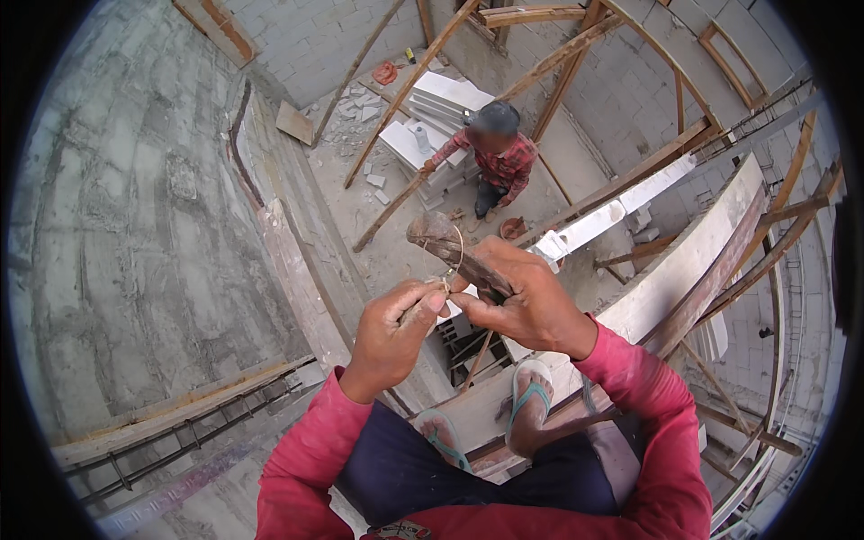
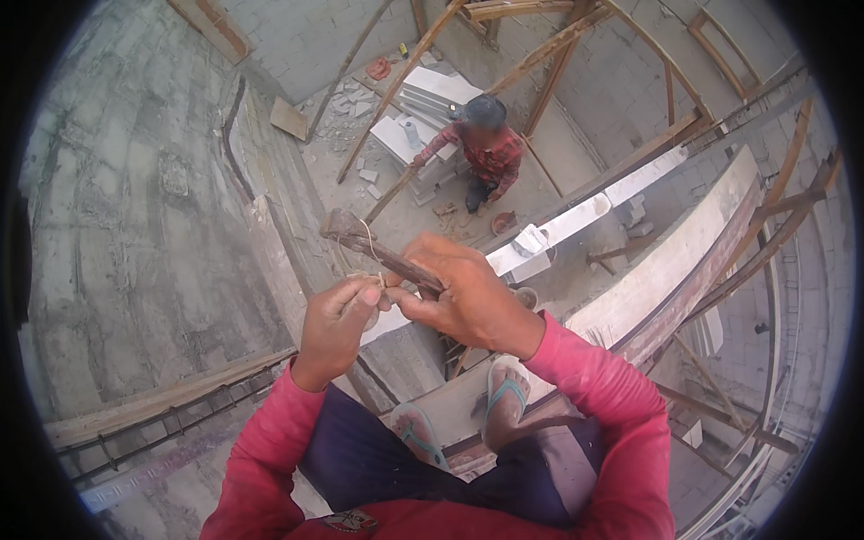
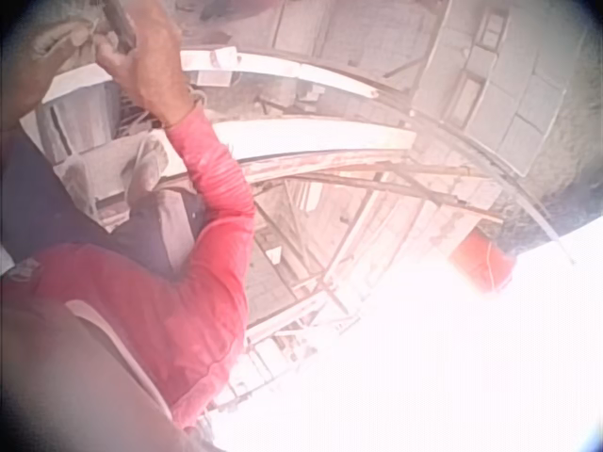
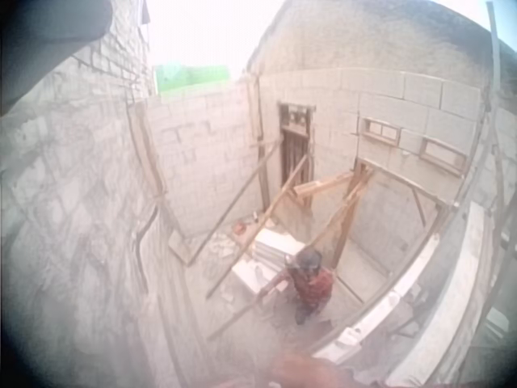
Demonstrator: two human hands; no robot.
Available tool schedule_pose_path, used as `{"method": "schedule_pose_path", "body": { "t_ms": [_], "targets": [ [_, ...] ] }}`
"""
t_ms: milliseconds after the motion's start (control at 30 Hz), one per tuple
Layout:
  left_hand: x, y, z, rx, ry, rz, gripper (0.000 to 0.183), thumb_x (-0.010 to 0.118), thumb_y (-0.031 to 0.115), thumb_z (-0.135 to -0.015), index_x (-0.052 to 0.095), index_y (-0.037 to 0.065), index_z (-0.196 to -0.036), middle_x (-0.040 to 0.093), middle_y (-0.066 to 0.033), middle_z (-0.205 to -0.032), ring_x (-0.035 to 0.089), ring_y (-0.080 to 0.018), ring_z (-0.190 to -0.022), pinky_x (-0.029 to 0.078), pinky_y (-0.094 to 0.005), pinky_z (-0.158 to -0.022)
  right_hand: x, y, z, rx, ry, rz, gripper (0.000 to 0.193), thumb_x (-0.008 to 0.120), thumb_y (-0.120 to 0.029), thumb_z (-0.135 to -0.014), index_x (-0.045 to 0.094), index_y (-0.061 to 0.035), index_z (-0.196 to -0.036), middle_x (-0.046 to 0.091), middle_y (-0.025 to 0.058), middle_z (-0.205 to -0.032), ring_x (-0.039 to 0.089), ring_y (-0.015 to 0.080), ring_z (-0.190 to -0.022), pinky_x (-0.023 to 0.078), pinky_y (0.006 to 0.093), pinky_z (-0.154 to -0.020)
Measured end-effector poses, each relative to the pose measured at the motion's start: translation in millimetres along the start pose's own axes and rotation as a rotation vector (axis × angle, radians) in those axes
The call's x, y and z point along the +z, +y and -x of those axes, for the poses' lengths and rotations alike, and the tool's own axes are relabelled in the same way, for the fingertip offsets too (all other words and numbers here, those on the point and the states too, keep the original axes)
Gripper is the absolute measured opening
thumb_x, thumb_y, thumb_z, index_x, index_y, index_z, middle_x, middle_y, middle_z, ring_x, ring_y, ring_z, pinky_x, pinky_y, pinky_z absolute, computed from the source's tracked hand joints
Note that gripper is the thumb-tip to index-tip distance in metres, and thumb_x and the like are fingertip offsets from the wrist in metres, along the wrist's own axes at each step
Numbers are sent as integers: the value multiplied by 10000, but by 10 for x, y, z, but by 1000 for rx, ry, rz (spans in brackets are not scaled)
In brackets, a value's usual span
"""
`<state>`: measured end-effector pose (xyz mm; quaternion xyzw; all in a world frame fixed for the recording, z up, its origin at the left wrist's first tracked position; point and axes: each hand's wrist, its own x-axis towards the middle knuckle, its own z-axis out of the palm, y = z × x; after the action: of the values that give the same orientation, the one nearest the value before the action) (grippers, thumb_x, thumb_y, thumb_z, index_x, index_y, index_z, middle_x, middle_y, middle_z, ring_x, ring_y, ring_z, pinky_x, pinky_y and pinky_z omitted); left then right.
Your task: The person strips insulation from electrical wires, twists the exposed strands, and secures them to a wooden beam using a nail. The person repeats this process for multiple wires while sitting on a scaffold in a construction area.
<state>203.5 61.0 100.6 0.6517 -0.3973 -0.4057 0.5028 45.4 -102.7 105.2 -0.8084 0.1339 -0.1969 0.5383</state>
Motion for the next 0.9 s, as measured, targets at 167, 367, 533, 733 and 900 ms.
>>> {"method": "schedule_pose_path", "body": {
  "t_ms": [167, 367, 533, 733, 900],
  "targets": [
    [51, 29, 19, 15, 32, -42, 283, 643, 191, -1093, 743, -42, -1219, 734, -127, -1045, 693, -191, -948, 539, -325, -845, 7, -44, 44, 38, 11, 8, 183, 770, -87, -895, 759, -26, -1068, 637, 122, -968, 659, 271, -846, 532, 375, -770],
    [76, 45, 20, 60, 52, -154, 246, 667, 175, -1069, 760, -29, -1171, 750, -156, -1032, 699, -257, -930, 542, -360, -838, 9, -3, 55, 23, -1, -6, 173, 755, -76, -898, 743, -12, -1059, 624, 131, -969, 655, 276, -835, 521, 382, -740],
    [107, -3, 5, 210, 82, -309, 208, 681, 171, -1050, 762, -13, -1103, 741, -172, -1006, 664, -353, -894, 525, -422, -818, 71, 87, 57, -61, 10, 36, 207, 749, 12, -849, 700, 18, -1050, 621, 128, -985, 640, 264, -850, 524, 365, -747],
    [130, -80, 15, 192, 76, -352, 217, 647, 184, -1066, 731, -15, -1056, 707, -185, -960, 650, -393, -896, 505, -456, -819, 172, 141, 64, -86, 42, 97, 186, 712, 18, -815, 642, 9, -987, 567, 166, -935, 597, 362, -809, 503, 428, -715],
    [96, -131, -8, 159, 12, -284, 258, 619, 222, -1092, 710, -17, -1123, 699, -188, -975, 665, -356, -889, 515, -425, -821, 214, 158, 61, -90, 56, 97, 191, 726, -6, -823, 629, 3, -987, 551, 170, -910, 576, 379, -757, 489, 436, -688]
  ]
}}
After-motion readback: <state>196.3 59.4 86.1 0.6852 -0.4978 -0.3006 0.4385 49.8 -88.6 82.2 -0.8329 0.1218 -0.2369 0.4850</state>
